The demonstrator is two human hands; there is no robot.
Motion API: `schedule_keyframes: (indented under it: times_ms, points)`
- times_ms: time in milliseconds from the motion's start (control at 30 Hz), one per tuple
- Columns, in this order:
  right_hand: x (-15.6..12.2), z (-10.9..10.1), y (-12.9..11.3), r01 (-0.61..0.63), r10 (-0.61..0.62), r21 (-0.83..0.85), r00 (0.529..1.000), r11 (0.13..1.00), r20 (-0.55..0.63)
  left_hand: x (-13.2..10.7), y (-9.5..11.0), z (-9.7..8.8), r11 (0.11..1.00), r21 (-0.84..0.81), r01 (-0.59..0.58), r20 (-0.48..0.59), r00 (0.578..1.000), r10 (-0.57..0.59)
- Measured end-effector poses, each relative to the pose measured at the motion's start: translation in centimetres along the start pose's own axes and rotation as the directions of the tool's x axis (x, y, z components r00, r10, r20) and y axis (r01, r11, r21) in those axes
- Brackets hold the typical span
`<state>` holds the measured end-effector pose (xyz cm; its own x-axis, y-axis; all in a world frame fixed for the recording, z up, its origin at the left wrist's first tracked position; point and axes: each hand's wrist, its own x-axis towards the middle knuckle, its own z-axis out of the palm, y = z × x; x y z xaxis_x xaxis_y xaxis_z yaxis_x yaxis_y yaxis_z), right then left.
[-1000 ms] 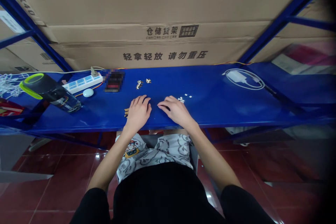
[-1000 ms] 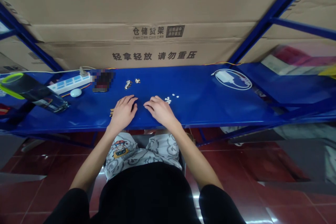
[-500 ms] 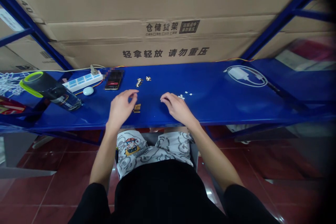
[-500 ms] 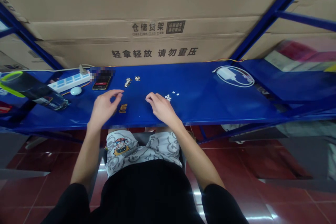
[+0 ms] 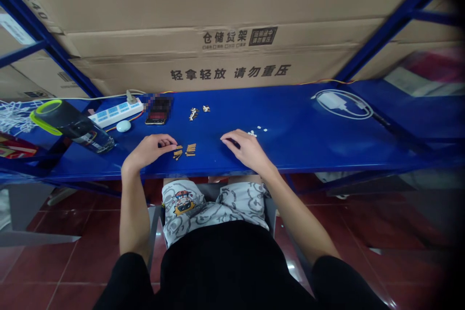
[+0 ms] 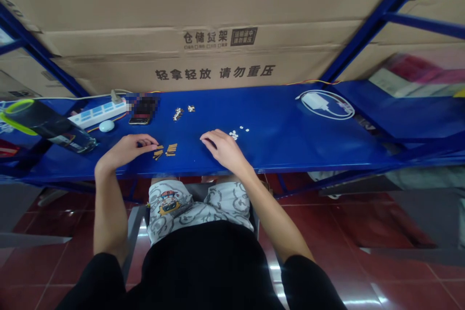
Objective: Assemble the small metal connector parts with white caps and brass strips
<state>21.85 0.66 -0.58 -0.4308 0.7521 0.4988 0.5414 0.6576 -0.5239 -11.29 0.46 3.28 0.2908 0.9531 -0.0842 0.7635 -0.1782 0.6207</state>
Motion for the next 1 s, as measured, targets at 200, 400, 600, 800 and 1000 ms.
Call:
schedule_keyframes:
  times_ms: [200, 400, 600, 800, 1000]
  points:
    - [0.0, -0.1, -0.1, 0.01, -0.01, -0.002, 1.0, 1.0, 0.014, 0.0, -0.5, -0.2, 0.999, -0.043, -0.026, -0.003, 1.0, 0.026]
    - [0.0, 0.0, -0.1, 0.008, -0.008, -0.004, 1.0, 1.0, 0.023, 0.2, -0.4, 0.2, 0.998, -0.052, 0.019, -0.085, 0.996, -0.024]
    - [0.1, 0.0, -0.2, 0.0, 0.0, -0.017, 1.0, 1.0, 0.027, 0.4, -1.0, 0.2, 0.998, -0.053, 0.017, -0.158, 0.987, -0.025]
    - [0.1, 0.2, 0.2, 0.015, -0.015, -0.019, 1.0, 1.0, 0.002, 0.3, -1.1, 0.1, 0.999, -0.019, 0.039, -0.158, 0.987, -0.042]
    - [0.2, 0.1, 0.4, 0.004, -0.003, 0.019, 1.0, 1.0, -0.024, 0.4, -0.8, 0.2, 0.999, 0.04, -0.034, -0.179, 0.983, 0.041]
